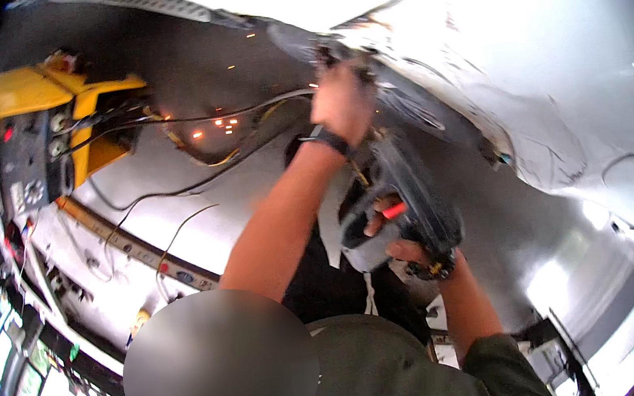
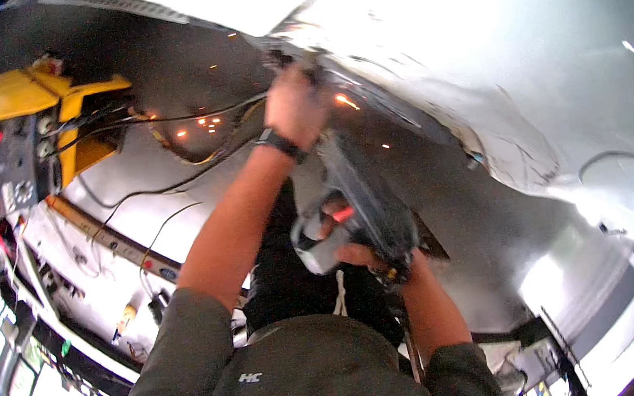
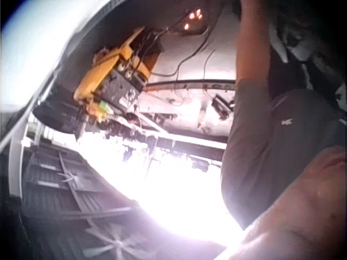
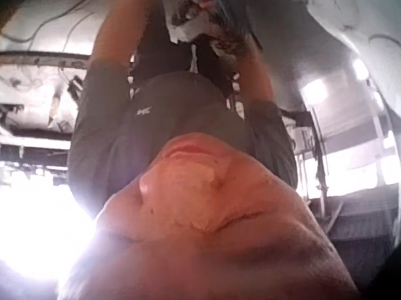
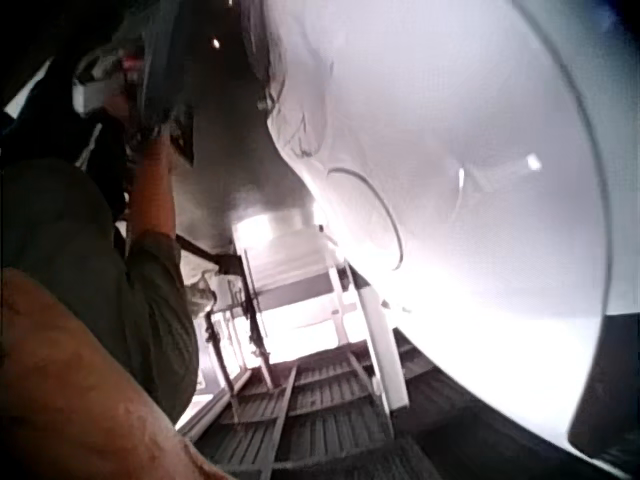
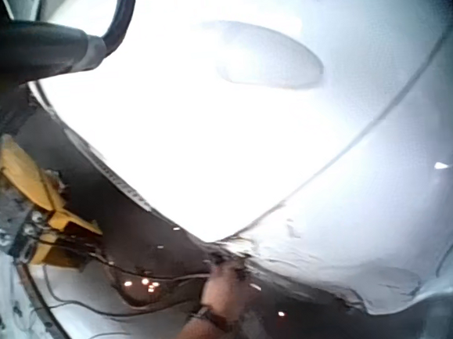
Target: The person uses a stud welder to attach metal studs to a damaged white car panel, then handles a slide hammer and extra studs while working at a mobile workstation.
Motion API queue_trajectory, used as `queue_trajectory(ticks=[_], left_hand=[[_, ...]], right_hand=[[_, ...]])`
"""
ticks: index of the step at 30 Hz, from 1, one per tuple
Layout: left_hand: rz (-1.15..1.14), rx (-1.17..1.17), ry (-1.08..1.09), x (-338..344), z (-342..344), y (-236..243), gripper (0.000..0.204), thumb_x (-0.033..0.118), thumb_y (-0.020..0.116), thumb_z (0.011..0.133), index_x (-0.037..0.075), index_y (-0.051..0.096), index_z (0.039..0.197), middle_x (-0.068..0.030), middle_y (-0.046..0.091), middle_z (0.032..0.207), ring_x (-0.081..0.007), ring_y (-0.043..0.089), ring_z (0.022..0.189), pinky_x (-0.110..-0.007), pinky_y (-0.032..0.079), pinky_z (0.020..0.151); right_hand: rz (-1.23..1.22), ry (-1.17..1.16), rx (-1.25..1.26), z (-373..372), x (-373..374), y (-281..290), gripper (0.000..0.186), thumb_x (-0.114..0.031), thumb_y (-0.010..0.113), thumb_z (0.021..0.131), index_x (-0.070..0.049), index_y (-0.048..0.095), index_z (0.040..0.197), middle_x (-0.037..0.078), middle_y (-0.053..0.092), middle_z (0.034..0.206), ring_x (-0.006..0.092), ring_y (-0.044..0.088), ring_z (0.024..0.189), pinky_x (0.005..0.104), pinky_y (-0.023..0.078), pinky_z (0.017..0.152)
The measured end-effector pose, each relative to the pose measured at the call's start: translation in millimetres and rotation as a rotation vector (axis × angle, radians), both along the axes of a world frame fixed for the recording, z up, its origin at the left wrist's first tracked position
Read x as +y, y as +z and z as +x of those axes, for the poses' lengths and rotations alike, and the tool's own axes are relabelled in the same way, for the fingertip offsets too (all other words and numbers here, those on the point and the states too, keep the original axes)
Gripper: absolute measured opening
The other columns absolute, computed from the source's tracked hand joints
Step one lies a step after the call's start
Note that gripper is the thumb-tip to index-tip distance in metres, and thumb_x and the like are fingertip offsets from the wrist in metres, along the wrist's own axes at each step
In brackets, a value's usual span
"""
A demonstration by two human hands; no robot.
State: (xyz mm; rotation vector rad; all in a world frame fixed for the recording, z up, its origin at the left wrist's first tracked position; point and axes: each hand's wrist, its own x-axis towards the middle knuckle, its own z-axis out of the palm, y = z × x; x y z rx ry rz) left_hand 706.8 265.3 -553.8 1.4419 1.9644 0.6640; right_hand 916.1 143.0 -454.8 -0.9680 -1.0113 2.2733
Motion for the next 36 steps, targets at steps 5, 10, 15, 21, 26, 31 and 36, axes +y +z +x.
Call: queue_trajectory(ticks=[5,10,15,21,26,31,36], left_hand=[[0.203,-0.058,0.031,-0.2,1.6,13.7,0.039,0.019,0.067,0.089,-0.008,0.059,0.115,-0.0273,0.065,0.106,-0.0451,0.061,0.104,-0.049,0.05,0.093],[0.04,-0.336,0.133,-48.1,-36.6,41.0,0.034,0.02,0.062,0.093,-0.004,0.061,0.117,-0.0273,0.069,0.107,-0.0401,0.068,0.098,-0.046,0.054,0.085],[0.004,-0.669,0.212,-167.0,-74.1,23.8,0.031,0.024,0.062,0.096,-0.001,0.066,0.113,-0.0229,0.07,0.1,-0.0321,0.069,0.093,-0.041,0.053,0.085],[-0.24,-1.138,0.696,-325.1,-126.3,161.2,0.036,0.025,0.042,0.108,0.001,0.063,0.124,-0.0084,0.069,0.112,-0.0193,0.065,0.102,-0.035,0.051,0.095],[0.444,-1.746,0.806,-449.2,-131.7,234.4,0.06,0.053,0.043,0.102,0.003,0.063,0.128,-0.0098,0.065,0.13,-0.028,0.059,0.123,-0.045,0.042,0.108],[0.92,-1.586,0.978,-489.9,-158.3,293.7,0.078,0.062,0.048,0.095,0.009,0.045,0.152,-0.009,0.051,0.152,-0.0283,0.047,0.14,-0.047,0.035,0.117],[0.671,-1.387,0.998,-511.3,-229.7,283.2,0.082,0.056,0.067,0.087,0.004,0.045,0.147,-0.0123,0.064,0.13,-0.0291,0.06,0.122,-0.046,0.047,0.104]], right_hand=[[0.13,-0.012,-0.073,-12.2,-17.4,22.5,0.066,-0.02,0.091,0.072,-0.007,0.059,0.128,0.008,0.068,0.11,0.0218,0.067,0.1,0.0381,0.055,0.084],[0.305,0.111,-0.079,-46.6,-41.1,43.1,0.065,-0.023,0.089,0.074,-0.008,0.058,0.13,0.008,0.068,0.112,0.0237,0.067,0.102,0.0384,0.055,0.087],[1.037,0.245,-0.205,-90.3,-59.3,44.4,0.065,-0.025,0.088,0.076,-0.009,0.057,0.131,0.009,0.068,0.115,0.0255,0.067,0.104,0.0387,0.055,0.089],[0.923,0.331,-0.016,-178.0,-79.1,105.7,0.054,-0.026,0.086,0.08,-0.012,0.058,0.124,0.012,0.063,0.119,0.0333,0.06,0.117,0.0487,0.047,0.1],[1.407,0.566,0.037,-278.5,-119.8,158.4,0.064,-0.02,0.078,0.077,-0.005,0.05,0.133,0.016,0.055,0.13,0.0394,0.05,0.122,0.0502,0.038,0.106],[1.808,0.67,0.114,-376.5,-187.8,214.6,0.057,-0.016,0.063,0.083,-0.001,0.051,0.136,0.016,0.057,0.123,0.034,0.05,0.121,0.0488,0.033,0.11],[1.832,0.945,0.095,-453.8,-208.5,194.1,0.054,-0.017,0.057,0.089,0.0,0.051,0.14,0.016,0.06,0.122,0.0333,0.053,0.119,0.0514,0.034,0.109]])
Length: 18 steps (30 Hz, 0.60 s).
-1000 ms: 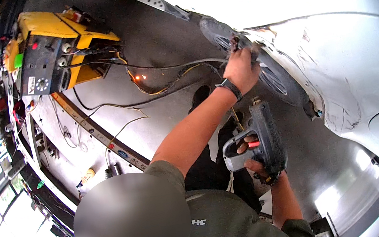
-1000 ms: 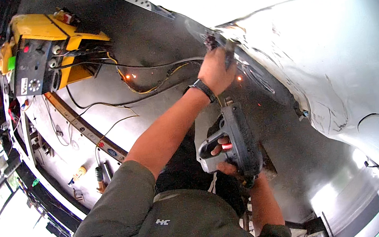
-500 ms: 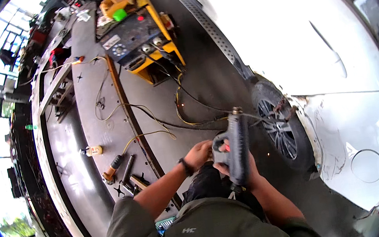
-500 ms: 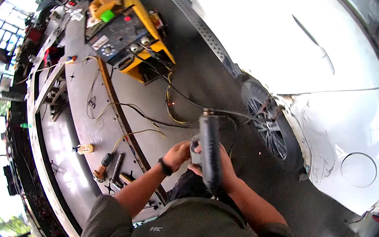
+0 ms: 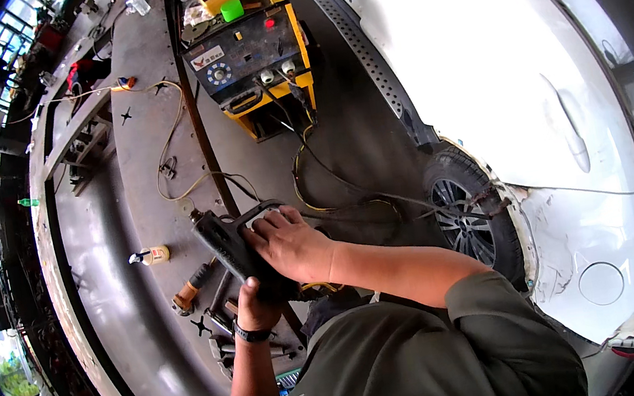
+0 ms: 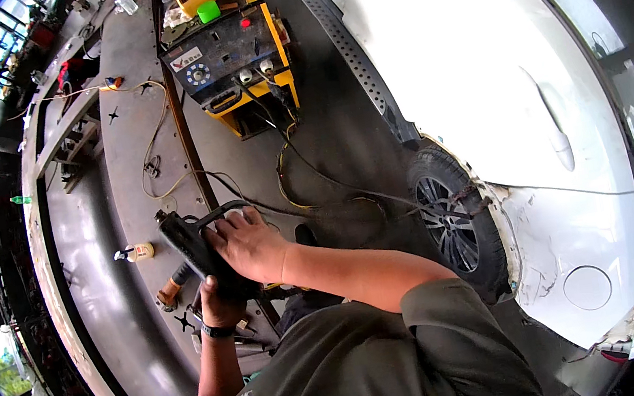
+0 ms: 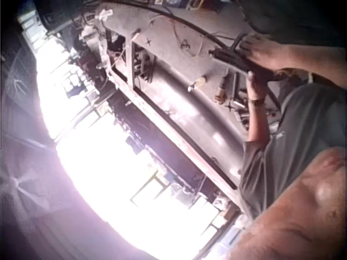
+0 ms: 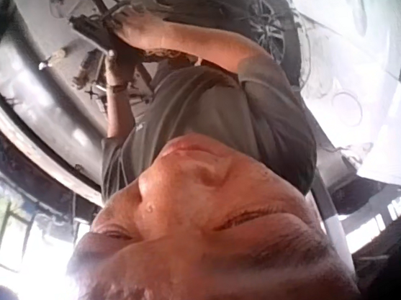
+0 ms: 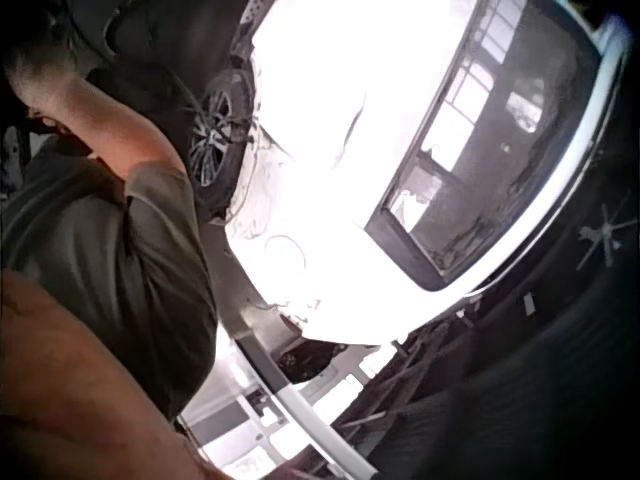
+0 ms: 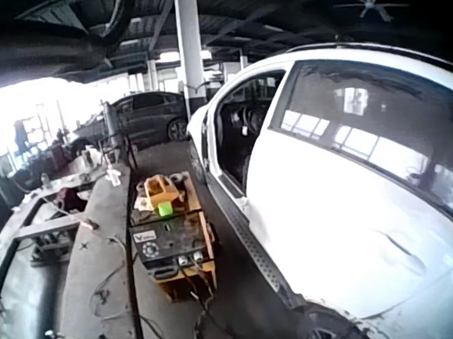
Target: The person uses a stud welder to attach metal studs to a damaged white car panel, then handles a slide hammer and extra studs while working at a mobile workstation.
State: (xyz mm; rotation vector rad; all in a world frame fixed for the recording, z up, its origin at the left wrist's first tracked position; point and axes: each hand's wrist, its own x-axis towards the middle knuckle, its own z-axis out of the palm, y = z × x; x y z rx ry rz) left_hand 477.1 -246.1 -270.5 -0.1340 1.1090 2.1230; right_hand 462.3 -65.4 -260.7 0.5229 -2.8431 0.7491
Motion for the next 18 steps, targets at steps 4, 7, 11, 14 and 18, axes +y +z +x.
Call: queue_trajectory(ticks=[4,7,11,14,18], left_hand=[[-0.111,0.024,-0.166,-8.1,-63.7,-15.8,0.067,0.045,0.072,0.086,-0.001,0.054,0.131,-0.0142,0.069,0.108,-0.0254,0.07,0.087,-0.038,0.056,0.081],[-0.207,0.162,-0.322,4.8,-125.4,-16.1,0.051,0.032,0.07,0.086,-0.001,0.056,0.123,-0.0088,0.069,0.093,-0.0182,0.067,0.078,-0.03,0.054,0.069],[-0.56,0.301,-0.292,-4.8,-180.0,-35.0,0.041,0.021,0.071,0.085,0.002,0.055,0.116,-0.0035,0.066,0.087,-0.0101,0.059,0.067,-0.025,0.048,0.061],[-0.534,0.311,-0.243,-15.2,-190.4,-42.4,0.044,0.019,0.071,0.085,0.002,0.053,0.121,-0.0021,0.064,0.085,-0.0096,0.057,0.065,-0.024,0.047,0.06],[-0.498,0.294,-0.123,-21.4,-198.3,-46.8,0.049,0.016,0.071,0.083,0.002,0.052,0.126,-0.002,0.063,0.089,-0.0092,0.057,0.067,-0.024,0.047,0.061]], right_hand=[[0.002,0.04,-0.19,-50.6,10.8,-8.7,0.054,-0.019,0.054,0.094,0.003,0.047,0.142,0.02,0.058,0.131,0.0363,0.054,0.123,0.052,0.038,0.108],[-0.025,0.003,-0.212,-66.5,41.6,-18.2,0.065,-0.014,0.063,0.088,0.004,0.042,0.146,0.027,0.055,0.133,0.0439,0.056,0.12,0.0502,0.045,0.105],[-0.172,-0.184,-0.343,-52.1,103.7,4.0,0.051,-0.012,0.059,0.092,-0.004,0.05,0.142,0.025,0.061,0.127,0.0422,0.062,0.114,0.0471,0.051,0.099],[-0.221,-0.448,-0.465,-1.4,164.1,-15.4,0.048,-0.01,0.064,0.091,-0.002,0.055,0.137,0.023,0.065,0.121,0.0397,0.063,0.114,0.0461,0.051,0.098],[-0.319,-0.782,-0.596,58.6,213.8,-36.4,0.04,-0.009,0.066,0.091,0.001,0.062,0.129,0.022,0.071,0.111,0.0362,0.07,0.102,0.0403,0.054,0.091]])
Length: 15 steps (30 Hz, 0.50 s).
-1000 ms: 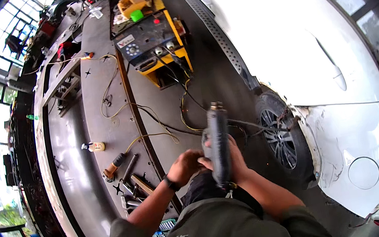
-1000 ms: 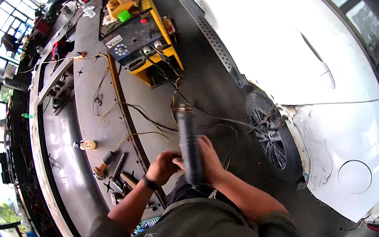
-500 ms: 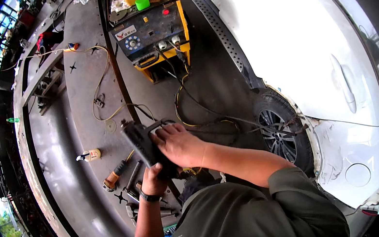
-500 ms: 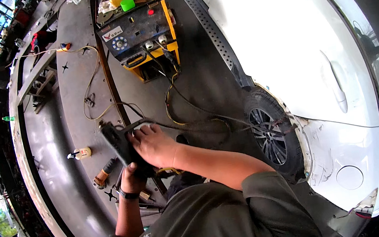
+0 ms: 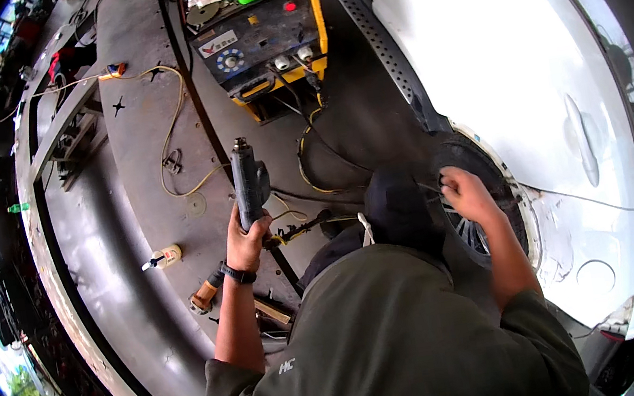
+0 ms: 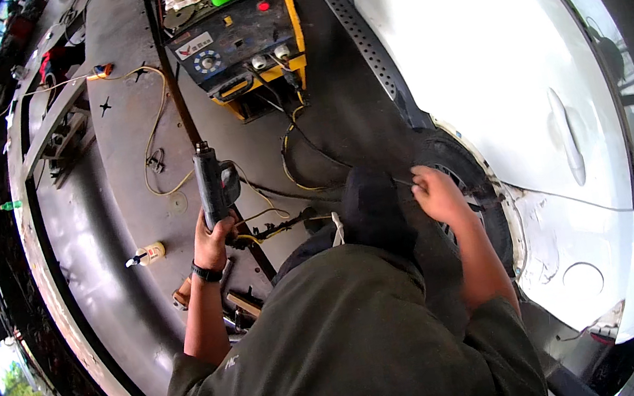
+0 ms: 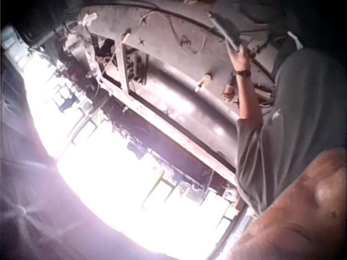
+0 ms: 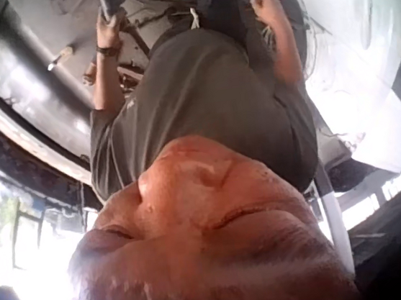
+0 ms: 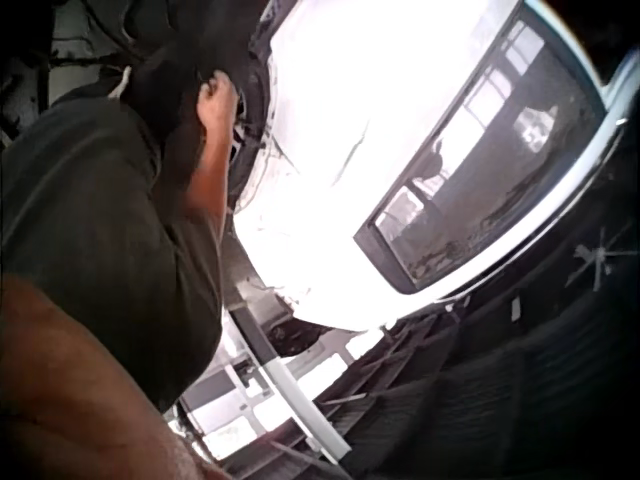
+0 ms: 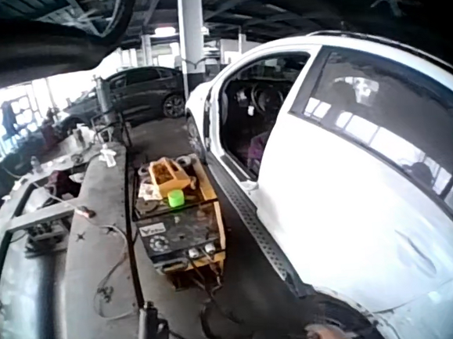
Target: The person uses a stud welder to attach metal studs to a damaged white car panel, then handles a slide hammer and extra studs while working at a mobile workstation.
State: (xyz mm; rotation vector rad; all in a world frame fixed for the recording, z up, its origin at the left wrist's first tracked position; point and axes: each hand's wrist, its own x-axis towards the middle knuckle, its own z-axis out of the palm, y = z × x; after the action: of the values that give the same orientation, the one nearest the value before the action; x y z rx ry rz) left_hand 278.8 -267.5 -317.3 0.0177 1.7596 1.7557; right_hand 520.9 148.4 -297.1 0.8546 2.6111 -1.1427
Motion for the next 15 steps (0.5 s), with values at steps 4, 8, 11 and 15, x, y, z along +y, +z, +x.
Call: queue_trajectory(ticks=[4,8,11,15], left_hand=[[0.046,0.092,-0.093,13.2,-14.9,-0.1,0.072,0.012,0.074,0.078,0.001,0.044,0.143,-0.0037,0.062,0.103,-0.012,0.06,0.088,-0.027,0.052,0.076],[-0.045,0.237,-0.232,45.3,-39.5,6.3,0.101,0.008,0.074,0.073,0.002,0.024,0.16,-0.0094,0.059,0.13,-0.0196,0.058,0.119,-0.033,0.048,0.1],[-0.077,0.398,-0.276,96.8,-62.4,23.6,0.104,0.003,0.071,0.069,0.002,0.021,0.161,-0.0142,0.047,0.151,-0.0212,0.048,0.137,-0.034,0.037,0.113],[-0.244,0.493,-0.253,160.2,-94.5,18.1,0.105,0.005,0.069,0.069,-0.001,0.02,0.161,-0.0159,0.042,0.156,-0.0237,0.041,0.144,-0.038,0.031,0.118]], right_hand=[[-0.088,-0.109,0.072,-7.5,17.8,-18.5,0.035,-0.007,0.065,0.093,0.002,0.063,0.127,0.018,0.073,0.109,0.026,0.072,0.099,0.036,0.055,0.089],[-0.292,-0.056,0.359,-99.1,16.4,-4.2,0.026,-0.007,0.066,0.096,0.001,0.067,0.121,0.01,0.072,0.104,0.0141,0.069,0.094,0.0288,0.054,0.086],[-0.642,0.096,0.481,-182.2,22.2,28.4,0.026,-0.008,0.069,0.095,-0.002,0.067,0.121,0.002,0.066,0.096,0.0081,0.062,0.087,0.0241,0.053,0.078],[-0.867,0.51,0.568,-293.0,54.0,47.2,0.04,-0.009,0.079,0.088,-0.003,0.064,0.124,0.003,0.067,0.094,0.0083,0.063,0.086,0.0264,0.053,0.079]])
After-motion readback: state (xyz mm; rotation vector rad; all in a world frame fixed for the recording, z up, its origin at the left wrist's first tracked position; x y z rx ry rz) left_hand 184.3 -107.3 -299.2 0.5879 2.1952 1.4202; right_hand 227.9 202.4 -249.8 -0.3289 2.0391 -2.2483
